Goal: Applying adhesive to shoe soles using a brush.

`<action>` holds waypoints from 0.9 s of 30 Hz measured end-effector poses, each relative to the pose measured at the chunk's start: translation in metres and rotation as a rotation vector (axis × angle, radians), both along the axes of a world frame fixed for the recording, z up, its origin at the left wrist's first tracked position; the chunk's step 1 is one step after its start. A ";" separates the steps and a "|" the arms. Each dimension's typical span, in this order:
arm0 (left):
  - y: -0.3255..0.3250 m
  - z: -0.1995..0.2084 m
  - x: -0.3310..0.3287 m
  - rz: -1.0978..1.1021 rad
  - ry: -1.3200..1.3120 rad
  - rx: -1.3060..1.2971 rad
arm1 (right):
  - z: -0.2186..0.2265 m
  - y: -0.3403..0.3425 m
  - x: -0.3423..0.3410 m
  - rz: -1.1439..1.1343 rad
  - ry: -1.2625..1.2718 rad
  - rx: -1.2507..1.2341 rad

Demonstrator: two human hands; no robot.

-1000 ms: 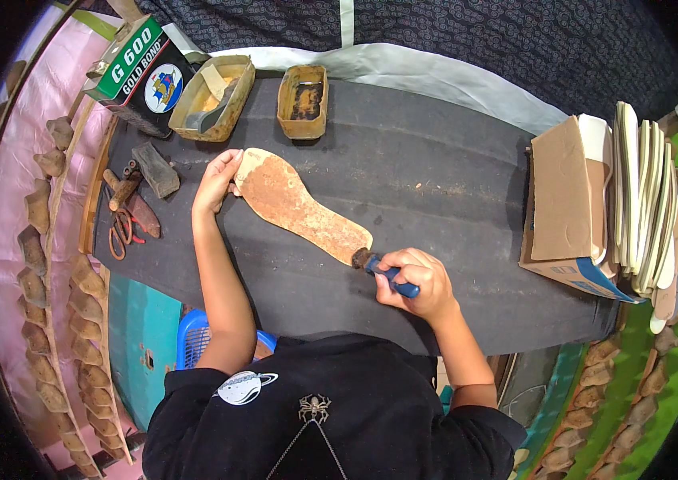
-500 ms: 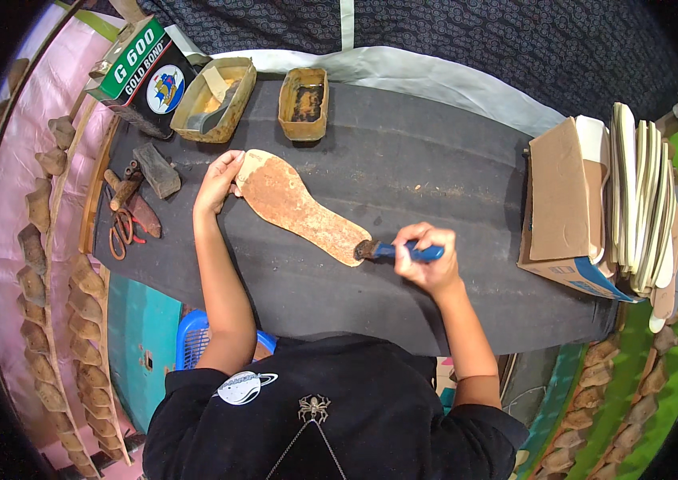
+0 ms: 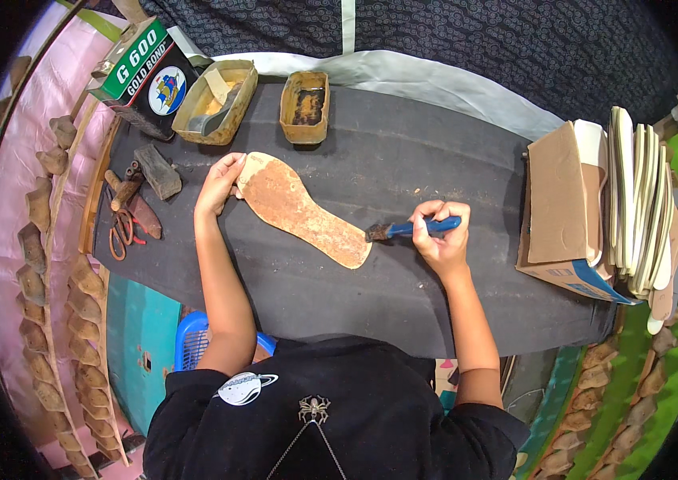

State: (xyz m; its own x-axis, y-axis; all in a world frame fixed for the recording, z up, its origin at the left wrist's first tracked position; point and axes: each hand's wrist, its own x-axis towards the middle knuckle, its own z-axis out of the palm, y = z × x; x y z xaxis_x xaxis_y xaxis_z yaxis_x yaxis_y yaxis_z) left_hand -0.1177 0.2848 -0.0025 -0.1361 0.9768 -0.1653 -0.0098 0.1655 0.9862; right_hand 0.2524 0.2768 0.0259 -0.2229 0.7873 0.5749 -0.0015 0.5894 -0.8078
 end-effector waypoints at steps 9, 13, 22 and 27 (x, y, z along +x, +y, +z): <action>0.001 0.000 0.000 -0.001 0.004 -0.008 | -0.004 0.009 -0.004 -0.059 0.032 -0.022; 0.000 0.002 0.001 0.001 0.001 -0.015 | -0.001 0.003 -0.011 -0.010 0.048 0.036; 0.001 0.002 0.000 0.013 -0.038 0.006 | 0.011 0.033 -0.023 -0.024 0.230 0.014; 0.001 -0.001 0.000 0.027 -0.073 0.016 | 0.025 0.066 -0.060 -0.052 0.408 -0.019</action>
